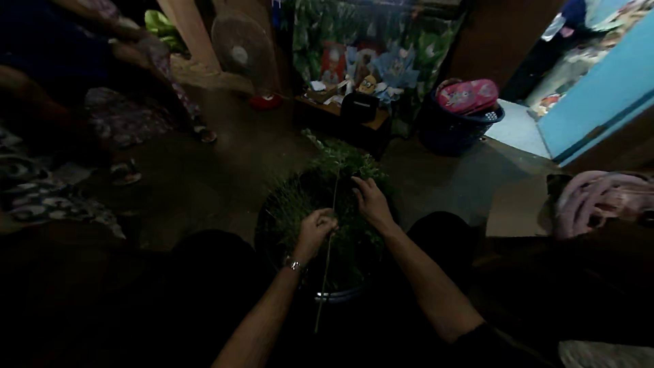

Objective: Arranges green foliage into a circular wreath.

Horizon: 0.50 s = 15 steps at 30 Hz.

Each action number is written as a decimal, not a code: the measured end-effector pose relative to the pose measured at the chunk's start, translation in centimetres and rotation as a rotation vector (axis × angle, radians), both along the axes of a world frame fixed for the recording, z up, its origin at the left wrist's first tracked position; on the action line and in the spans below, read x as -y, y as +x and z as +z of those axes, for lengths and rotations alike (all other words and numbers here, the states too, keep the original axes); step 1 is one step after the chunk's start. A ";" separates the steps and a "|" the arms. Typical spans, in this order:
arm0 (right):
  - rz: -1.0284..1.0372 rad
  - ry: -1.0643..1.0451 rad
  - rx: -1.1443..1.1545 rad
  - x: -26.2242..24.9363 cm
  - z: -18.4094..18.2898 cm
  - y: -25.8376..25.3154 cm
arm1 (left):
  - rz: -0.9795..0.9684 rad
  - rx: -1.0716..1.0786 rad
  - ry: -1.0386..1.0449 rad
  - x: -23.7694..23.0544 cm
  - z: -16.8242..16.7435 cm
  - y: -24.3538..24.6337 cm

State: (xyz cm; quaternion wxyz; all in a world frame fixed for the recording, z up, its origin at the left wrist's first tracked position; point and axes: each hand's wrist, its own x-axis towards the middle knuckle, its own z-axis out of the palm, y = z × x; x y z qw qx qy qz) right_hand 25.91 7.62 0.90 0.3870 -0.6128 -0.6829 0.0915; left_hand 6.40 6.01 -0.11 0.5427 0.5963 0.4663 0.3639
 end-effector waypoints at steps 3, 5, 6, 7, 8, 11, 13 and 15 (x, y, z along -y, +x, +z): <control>-0.024 0.131 -0.009 -1.2 0.1 0.3 | -0.011 0.030 0.095 0.8 0.5 0.5; -0.027 0.109 -0.019 -1.6 0.7 0.5 | -0.035 -0.018 0.148 1.3 0.9 1.2; -0.030 0.079 -0.021 -1.7 0.9 0.7 | -0.056 -0.063 0.178 1.3 1.1 1.4; -0.037 0.054 -0.026 -1.6 1.2 0.8 | -0.076 -0.106 0.212 1.3 1.2 1.7; -0.047 0.053 -0.037 -1.5 1.5 1.0 | -0.090 -0.140 0.242 1.2 1.2 1.8; -0.074 0.155 -0.115 -0.9 1.8 1.7 | -0.107 -0.237 0.332 1.2 1.8 1.9; -0.075 0.220 -0.193 -0.4 2.1 2.4 | -0.108 -0.279 0.392 1.2 1.6 1.6; -0.076 0.223 -0.295 -0.2 2.2 3.0 | -0.117 -0.314 0.446 1.5 1.3 1.5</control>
